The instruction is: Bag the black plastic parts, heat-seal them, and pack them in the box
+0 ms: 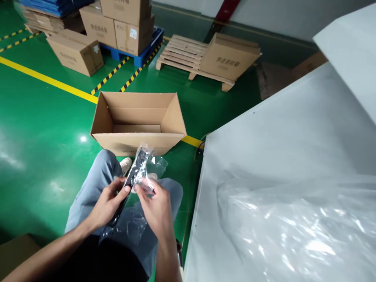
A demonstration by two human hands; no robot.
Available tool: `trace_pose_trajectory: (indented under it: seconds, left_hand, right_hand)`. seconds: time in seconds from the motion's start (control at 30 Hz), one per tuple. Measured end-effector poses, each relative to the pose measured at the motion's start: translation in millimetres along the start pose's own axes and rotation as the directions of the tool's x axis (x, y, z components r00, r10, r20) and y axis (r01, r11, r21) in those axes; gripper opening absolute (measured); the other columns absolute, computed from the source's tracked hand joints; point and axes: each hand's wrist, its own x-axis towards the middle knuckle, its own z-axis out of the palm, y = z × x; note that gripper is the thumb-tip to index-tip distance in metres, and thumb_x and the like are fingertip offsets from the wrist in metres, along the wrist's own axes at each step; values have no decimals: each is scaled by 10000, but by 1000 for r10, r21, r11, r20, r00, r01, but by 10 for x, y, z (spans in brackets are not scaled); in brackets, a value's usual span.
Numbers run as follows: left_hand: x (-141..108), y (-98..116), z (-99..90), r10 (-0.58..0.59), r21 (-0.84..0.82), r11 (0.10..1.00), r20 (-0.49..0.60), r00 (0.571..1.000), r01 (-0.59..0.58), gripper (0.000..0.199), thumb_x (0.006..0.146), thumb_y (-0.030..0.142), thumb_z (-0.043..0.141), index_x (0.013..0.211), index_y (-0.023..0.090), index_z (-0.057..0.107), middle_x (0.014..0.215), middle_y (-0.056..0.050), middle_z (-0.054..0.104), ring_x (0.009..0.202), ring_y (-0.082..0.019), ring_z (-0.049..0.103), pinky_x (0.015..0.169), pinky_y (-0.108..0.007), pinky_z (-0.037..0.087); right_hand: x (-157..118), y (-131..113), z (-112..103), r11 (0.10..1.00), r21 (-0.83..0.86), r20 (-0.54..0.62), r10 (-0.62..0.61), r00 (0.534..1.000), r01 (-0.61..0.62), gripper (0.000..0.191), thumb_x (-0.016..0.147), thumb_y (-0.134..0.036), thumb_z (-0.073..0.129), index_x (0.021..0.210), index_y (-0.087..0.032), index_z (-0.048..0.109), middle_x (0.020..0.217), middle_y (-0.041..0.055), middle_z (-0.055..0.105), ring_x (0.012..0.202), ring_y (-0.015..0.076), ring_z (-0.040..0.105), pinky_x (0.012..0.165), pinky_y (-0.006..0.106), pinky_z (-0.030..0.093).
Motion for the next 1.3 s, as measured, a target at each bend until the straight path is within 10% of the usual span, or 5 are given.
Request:
trace_pose_trajectory:
  seconds: [0.33,0.63,1.0,1.3]
  left_hand:
    - [-86,63,17,-261,-383,879,112,959,284,603,701,686,876,1018,182,780,954,-38,770,897,-210,675,845,-283,525]
    - [-174,103,-18,-467,-398,775,162,869,491,690,714,714,837,1081,133,781,920,-93,786,893,-282,720,842,-363,552]
    - [-20,-31,-59,-49,-181,981,118,992,70,500,930,492,724,1362,247,668,1262,-67,742,1202,-250,663,1044,-343,513]
    - [-58,1,20,303,233,924,36,952,-303,264,948,305,690,1183,241,791,1227,-90,792,1176,-271,735,1071,-382,550]
  right_hand:
    - [5,62,-116,999,34,79,19,997,-22,261,871,-460,762,842,-217,852,710,34,720,670,178,676,620,266,553]
    - [15,74,-214,999,44,157,24,987,-31,302,868,-511,771,917,-227,863,756,51,742,675,185,677,606,289,563]
    - [-162,-3,-65,973,165,269,116,956,-164,315,938,-526,687,881,-218,650,698,-10,676,626,144,641,639,263,524]
    - [-208,43,-36,973,132,270,150,951,-191,296,944,-511,666,907,-223,614,733,-20,665,679,159,679,670,267,534]
